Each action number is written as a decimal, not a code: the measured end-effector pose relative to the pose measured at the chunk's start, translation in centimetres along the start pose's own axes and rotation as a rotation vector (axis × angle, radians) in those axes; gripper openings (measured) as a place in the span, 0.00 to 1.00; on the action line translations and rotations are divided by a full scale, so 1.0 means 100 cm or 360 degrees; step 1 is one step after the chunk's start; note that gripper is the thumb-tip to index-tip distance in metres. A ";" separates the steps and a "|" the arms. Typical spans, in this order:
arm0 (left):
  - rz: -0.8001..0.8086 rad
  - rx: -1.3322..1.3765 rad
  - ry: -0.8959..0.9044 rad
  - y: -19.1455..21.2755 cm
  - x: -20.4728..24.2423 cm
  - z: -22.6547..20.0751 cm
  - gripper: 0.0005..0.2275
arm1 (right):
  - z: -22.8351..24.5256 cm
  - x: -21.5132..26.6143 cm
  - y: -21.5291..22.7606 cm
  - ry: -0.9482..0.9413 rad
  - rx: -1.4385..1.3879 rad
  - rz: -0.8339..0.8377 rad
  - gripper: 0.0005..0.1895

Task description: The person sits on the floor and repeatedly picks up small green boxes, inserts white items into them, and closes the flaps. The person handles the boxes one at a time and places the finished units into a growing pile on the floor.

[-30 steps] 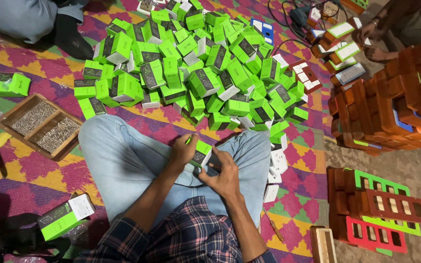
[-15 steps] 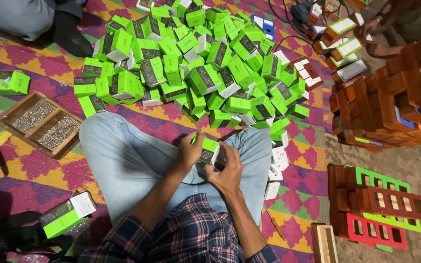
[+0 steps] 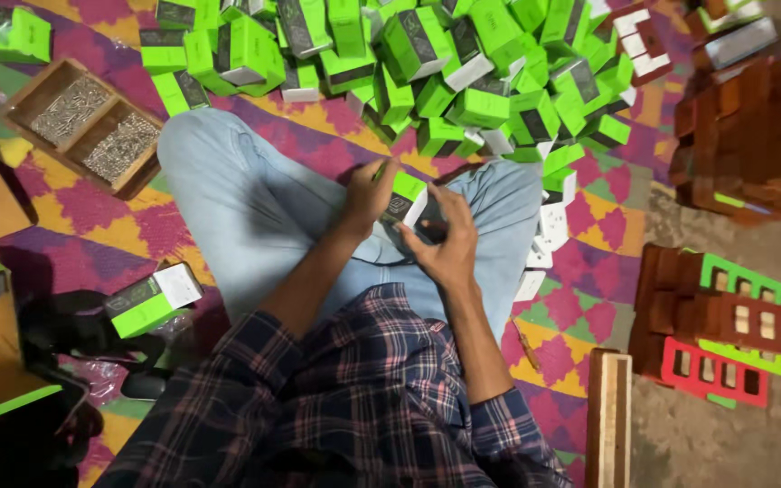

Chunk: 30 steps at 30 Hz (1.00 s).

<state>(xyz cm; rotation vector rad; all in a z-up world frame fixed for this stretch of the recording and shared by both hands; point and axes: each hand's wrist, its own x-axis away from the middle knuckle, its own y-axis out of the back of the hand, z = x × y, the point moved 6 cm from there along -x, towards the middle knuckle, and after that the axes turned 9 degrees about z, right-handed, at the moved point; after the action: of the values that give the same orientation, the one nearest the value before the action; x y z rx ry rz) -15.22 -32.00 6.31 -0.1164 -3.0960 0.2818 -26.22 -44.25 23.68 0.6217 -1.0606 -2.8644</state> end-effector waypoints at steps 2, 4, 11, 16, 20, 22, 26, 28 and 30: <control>0.0032 -0.0028 -0.0021 0.001 -0.002 -0.012 0.13 | -0.011 -0.002 -0.003 -0.0125 -0.0164 0.0036 0.35; 0.0106 -0.0039 -0.0050 -0.002 0.002 -0.021 0.14 | -0.023 0.005 -0.006 -0.0135 -0.0232 0.0042 0.34; 0.0109 0.0006 -0.0161 0.021 -0.009 -0.027 0.12 | -0.082 0.041 -0.004 -0.0549 -0.0115 -0.0261 0.03; -0.0057 -0.0227 -0.0051 0.021 -0.011 -0.018 0.15 | -0.047 0.021 -0.001 -0.0117 -0.0313 -0.0103 0.20; 0.0032 -0.0170 0.0008 0.007 0.000 -0.021 0.17 | -0.012 0.003 -0.001 -0.0013 -0.0109 0.0046 0.23; 0.0008 -0.0070 0.0067 0.003 0.005 -0.023 0.15 | -0.009 0.001 0.002 -0.0074 -0.0060 0.0023 0.18; -0.0104 -0.0293 0.0194 0.004 0.010 -0.030 0.15 | -0.015 0.006 0.002 -0.0182 -0.0100 0.0098 0.10; -0.0093 -0.0282 0.0174 0.004 0.009 -0.034 0.15 | -0.018 0.007 0.001 -0.0155 -0.0105 0.0085 0.08; -0.0085 -0.0295 0.0112 0.005 0.007 -0.038 0.14 | -0.021 0.009 0.000 -0.0181 -0.0096 0.0063 0.06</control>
<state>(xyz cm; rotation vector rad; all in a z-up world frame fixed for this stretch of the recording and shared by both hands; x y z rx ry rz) -15.75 -30.81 9.98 -0.0467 -3.0427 -0.0112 -26.24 -45.71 21.96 0.4344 -0.9833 -2.9156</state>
